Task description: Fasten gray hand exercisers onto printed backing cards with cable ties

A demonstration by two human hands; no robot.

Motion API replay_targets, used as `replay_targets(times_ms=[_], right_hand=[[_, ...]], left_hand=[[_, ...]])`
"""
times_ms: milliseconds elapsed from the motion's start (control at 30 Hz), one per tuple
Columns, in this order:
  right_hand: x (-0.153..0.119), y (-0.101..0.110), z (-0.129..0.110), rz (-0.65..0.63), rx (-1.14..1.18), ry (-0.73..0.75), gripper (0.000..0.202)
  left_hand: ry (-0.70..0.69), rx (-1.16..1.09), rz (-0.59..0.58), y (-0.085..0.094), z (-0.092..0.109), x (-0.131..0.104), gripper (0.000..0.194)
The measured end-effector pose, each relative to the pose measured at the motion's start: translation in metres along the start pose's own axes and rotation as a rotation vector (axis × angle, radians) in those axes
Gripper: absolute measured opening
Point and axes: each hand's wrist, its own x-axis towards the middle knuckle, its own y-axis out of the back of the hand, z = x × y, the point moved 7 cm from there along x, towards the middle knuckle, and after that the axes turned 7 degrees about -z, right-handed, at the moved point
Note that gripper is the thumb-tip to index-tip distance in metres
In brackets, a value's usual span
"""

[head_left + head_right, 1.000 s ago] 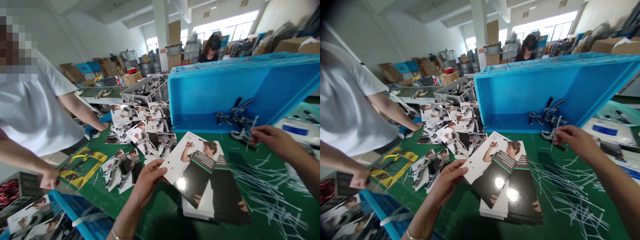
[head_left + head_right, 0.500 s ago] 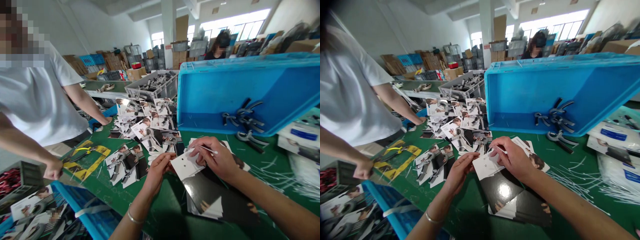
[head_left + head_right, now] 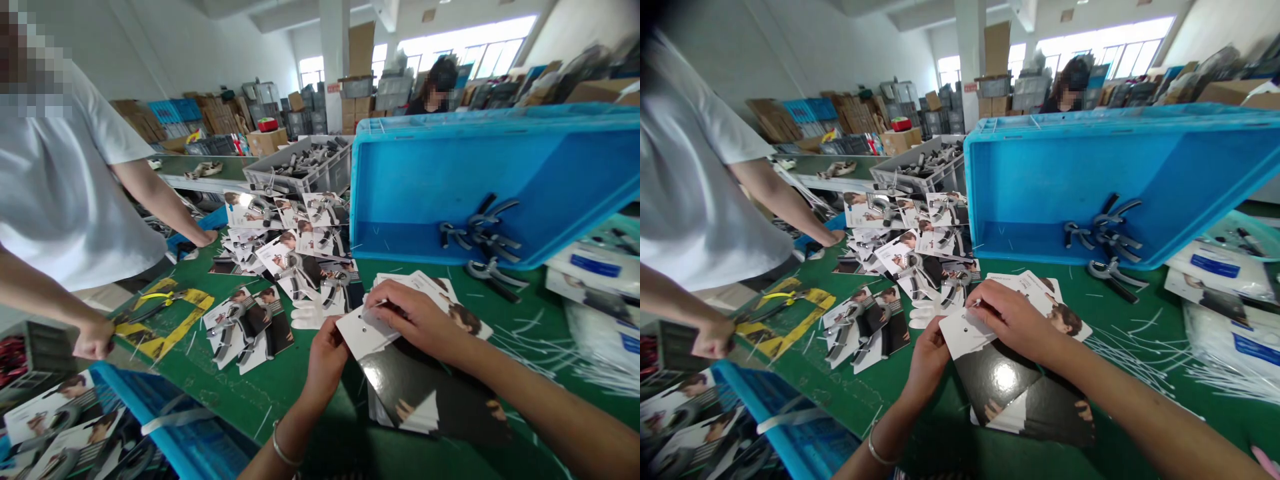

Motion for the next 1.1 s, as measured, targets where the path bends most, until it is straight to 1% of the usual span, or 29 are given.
replay_targets(times_ms=[67, 133, 167, 200, 233, 300, 367, 400, 467, 533, 600, 667, 767, 867, 1000, 1100], right_hand=[[-0.002, 0.004, 0.001, 0.027, 0.011, -0.014, 0.008], [-0.003, 0.004, 0.001, 0.016, 0.012, -0.011, 0.006], [-0.003, 0.003, 0.001, 0.005, 0.009, -0.008, 0.006], [-0.002, 0.003, 0.000, -0.003, 0.003, -0.005, 0.006], [-0.001, 0.002, 0.000, -0.009, -0.005, -0.003, 0.006], [0.004, 0.000, -0.001, -0.030, -0.034, -0.010, 0.006], [0.010, -0.003, -0.002, -0.070, -0.082, -0.027, 0.007], [0.013, -0.005, -0.002, -0.094, -0.113, -0.033, 0.007], [0.016, -0.009, -0.004, -0.119, -0.175, -0.039, 0.007], [0.016, -0.011, -0.005, -0.113, -0.213, -0.039, 0.006], [0.014, -0.013, -0.006, -0.110, -0.236, -0.036, 0.007], [0.010, -0.015, -0.005, -0.114, -0.255, -0.038, 0.009], [0.006, -0.016, -0.004, -0.124, -0.236, -0.007, 0.014], [0.005, -0.015, -0.004, -0.122, -0.197, 0.039, 0.020], [0.004, -0.014, -0.003, -0.118, -0.193, 0.045, 0.018], [0.003, -0.013, -0.005, -0.127, -0.185, 0.053, 0.017]], left_hand=[[0.006, 0.059, -0.065, 0.002, -0.001, -0.013, 0.015], [0.012, 0.138, -0.165, 0.002, 0.000, -0.026, 0.015], [0.004, 0.191, -0.197, 0.002, 0.002, -0.031, 0.015], [-0.014, 0.246, -0.193, 0.003, 0.005, -0.034, 0.014], [-0.045, 0.303, -0.157, 0.005, 0.009, -0.035, 0.011], [-0.130, 0.381, -0.020, 0.008, 0.018, -0.032, 0.007], [-0.190, 0.344, 0.091, 0.006, 0.022, -0.025, 0.007], [-0.200, 0.300, 0.115, 0.003, 0.021, -0.020, 0.007], [-0.178, 0.213, 0.107, -0.005, 0.015, -0.010, 0.010], [-0.129, 0.146, 0.077, -0.011, 0.006, -0.003, 0.021], [-0.093, 0.098, 0.055, -0.015, -0.002, 0.000, 0.028], [-0.074, 0.040, 0.052, -0.015, -0.005, 0.001, 0.029], [-0.067, -0.023, 0.072, -0.014, -0.004, 0.000, 0.030], [-0.047, -0.026, 0.082, -0.015, -0.001, 0.000, 0.029], [-0.039, -0.041, 0.078, -0.014, -0.001, -0.002, 0.032], [-0.055, -0.044, 0.078, -0.012, -0.001, -0.003, 0.030]])
